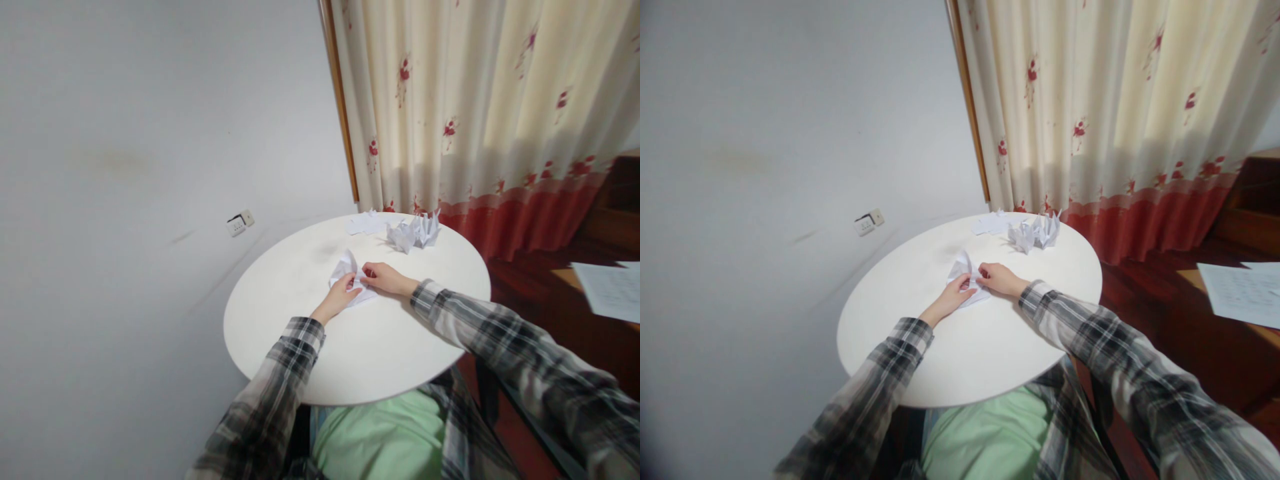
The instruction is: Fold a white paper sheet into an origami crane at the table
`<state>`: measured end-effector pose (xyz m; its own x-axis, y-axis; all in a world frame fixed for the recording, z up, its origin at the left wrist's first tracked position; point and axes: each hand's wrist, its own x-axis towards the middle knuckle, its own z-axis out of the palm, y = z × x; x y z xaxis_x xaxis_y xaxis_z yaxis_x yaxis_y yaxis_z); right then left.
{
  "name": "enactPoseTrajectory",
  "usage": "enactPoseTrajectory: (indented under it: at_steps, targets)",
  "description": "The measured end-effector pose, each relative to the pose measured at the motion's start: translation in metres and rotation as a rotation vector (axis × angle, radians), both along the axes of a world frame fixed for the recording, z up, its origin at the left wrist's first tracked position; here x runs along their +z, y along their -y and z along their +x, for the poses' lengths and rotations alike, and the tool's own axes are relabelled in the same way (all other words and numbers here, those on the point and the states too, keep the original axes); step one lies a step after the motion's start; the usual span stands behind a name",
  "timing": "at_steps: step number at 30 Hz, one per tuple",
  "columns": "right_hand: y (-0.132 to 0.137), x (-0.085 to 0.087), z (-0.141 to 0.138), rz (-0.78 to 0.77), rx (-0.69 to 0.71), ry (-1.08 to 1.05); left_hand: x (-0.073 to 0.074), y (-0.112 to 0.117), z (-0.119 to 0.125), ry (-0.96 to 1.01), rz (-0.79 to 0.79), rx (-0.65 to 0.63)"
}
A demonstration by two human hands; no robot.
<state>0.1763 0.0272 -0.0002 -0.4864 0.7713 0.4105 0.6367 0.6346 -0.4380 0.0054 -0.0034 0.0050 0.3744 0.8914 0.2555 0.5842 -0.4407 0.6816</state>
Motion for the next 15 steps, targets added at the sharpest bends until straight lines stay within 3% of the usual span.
enactPoseTrajectory:
  at_steps: [9, 15]
  targets:
    - [-0.0020, -0.0032, -0.0002, -0.037, 0.004, -0.047, -0.0092, -0.0095, -0.0019, 0.069, 0.023, 0.006]
    - [-0.0025, -0.0030, -0.0001, -0.042, -0.011, -0.040, -0.0094, -0.0096, -0.0056, -0.008, 0.172, 0.046]
